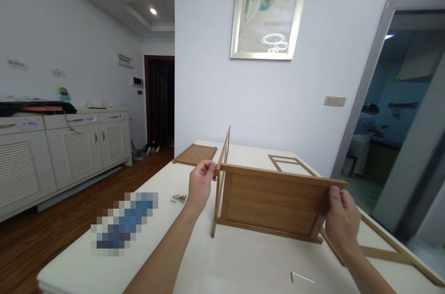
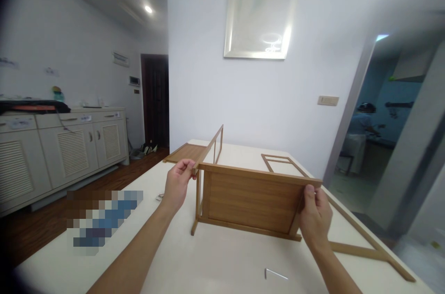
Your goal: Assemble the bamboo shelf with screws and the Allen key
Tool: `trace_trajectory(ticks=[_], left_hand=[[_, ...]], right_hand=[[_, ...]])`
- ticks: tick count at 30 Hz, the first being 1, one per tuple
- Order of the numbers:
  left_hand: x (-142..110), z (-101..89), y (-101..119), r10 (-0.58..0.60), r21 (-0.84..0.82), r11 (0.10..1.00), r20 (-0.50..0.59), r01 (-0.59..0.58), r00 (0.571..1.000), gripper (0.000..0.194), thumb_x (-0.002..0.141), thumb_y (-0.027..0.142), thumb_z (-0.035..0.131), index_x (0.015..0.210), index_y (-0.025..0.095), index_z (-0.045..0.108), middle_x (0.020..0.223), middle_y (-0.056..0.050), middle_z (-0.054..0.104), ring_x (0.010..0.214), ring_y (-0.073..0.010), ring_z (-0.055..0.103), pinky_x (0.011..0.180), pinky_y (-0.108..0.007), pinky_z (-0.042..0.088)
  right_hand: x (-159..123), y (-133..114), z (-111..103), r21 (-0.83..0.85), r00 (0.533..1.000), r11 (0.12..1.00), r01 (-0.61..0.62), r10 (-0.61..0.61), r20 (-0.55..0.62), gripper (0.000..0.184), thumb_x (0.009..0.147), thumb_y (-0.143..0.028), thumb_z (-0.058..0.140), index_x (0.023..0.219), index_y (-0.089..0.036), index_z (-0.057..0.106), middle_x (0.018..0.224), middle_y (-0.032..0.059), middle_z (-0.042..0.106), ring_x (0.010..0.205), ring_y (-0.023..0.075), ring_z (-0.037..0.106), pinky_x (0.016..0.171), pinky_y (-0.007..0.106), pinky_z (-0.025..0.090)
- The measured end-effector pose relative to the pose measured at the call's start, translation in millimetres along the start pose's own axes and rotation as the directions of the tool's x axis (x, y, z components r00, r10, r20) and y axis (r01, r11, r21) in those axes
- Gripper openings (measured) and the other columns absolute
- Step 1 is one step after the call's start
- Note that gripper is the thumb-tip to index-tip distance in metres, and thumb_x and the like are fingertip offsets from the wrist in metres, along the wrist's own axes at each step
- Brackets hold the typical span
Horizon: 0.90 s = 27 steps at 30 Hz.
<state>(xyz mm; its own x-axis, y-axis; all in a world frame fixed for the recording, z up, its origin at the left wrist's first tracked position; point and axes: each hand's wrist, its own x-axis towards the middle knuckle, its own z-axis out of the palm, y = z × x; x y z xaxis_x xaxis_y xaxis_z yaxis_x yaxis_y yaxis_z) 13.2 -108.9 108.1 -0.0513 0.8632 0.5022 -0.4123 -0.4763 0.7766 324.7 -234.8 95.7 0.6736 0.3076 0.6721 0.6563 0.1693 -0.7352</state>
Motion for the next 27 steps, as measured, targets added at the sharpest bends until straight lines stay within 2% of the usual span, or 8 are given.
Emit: trace_trajectory(ticks=[6,11,22,27], left_hand=[[1.6,-0.6,0.5,-0.069,-0.028,0.997,0.024,0.07,0.997,0.032,0.074,0.045,0.072,0.076,0.014,0.064,0.068,0.001,0.059,0.059,-0.0086,0.048,0.055,-0.022,0.039],[5.2,-3.5,-3.2,-0.063,-0.05,0.997,0.017,0.064,0.998,0.029,0.072,0.041,0.075,0.076,0.014,0.066,0.064,0.002,0.058,0.059,-0.0084,0.047,0.057,-0.022,0.038],[3.3,-1.6,-1.9,-0.06,-0.079,0.995,0.085,0.067,0.995,0.027,0.074,0.039,0.074,0.081,0.015,0.065,0.074,0.0,0.06,0.065,-0.0092,0.05,0.061,-0.022,0.041],[4.7,-1.0,-0.6,-0.088,-0.061,0.994,0.082,0.093,0.993,0.03,0.075,0.043,0.072,0.076,0.014,0.065,0.068,0.001,0.059,0.061,-0.0086,0.047,0.058,-0.022,0.039]], right_hand=[[-0.7,-1.8,0.1,-0.002,1.0,1.0,-0.002,0.002,-0.007,0.045,0.09,-0.059,0.042,0.065,-0.021,0.04,0.061,-0.004,0.038,0.061,0.0138,0.035,0.059,0.03,0.024],[-1.8,-2.4,-0.1,0.003,1.0,1.0,0.003,-0.003,-0.014,0.044,0.09,-0.058,0.042,0.066,-0.021,0.04,0.062,-0.004,0.038,0.061,0.0137,0.035,0.059,0.03,0.024],[0.1,2.5,-0.2,0.013,0.999,1.0,0.018,-0.018,-0.027,0.045,0.09,-0.059,0.042,0.066,-0.021,0.04,0.061,-0.0044,0.038,0.061,0.0132,0.034,0.059,0.029,0.025],[1.0,2.8,-0.8,0.024,1.0,1.0,0.01,-0.01,-0.03,0.047,0.088,-0.062,0.043,0.067,-0.02,0.043,0.062,-0.004,0.041,0.063,0.0137,0.036,0.061,0.029,0.026]])
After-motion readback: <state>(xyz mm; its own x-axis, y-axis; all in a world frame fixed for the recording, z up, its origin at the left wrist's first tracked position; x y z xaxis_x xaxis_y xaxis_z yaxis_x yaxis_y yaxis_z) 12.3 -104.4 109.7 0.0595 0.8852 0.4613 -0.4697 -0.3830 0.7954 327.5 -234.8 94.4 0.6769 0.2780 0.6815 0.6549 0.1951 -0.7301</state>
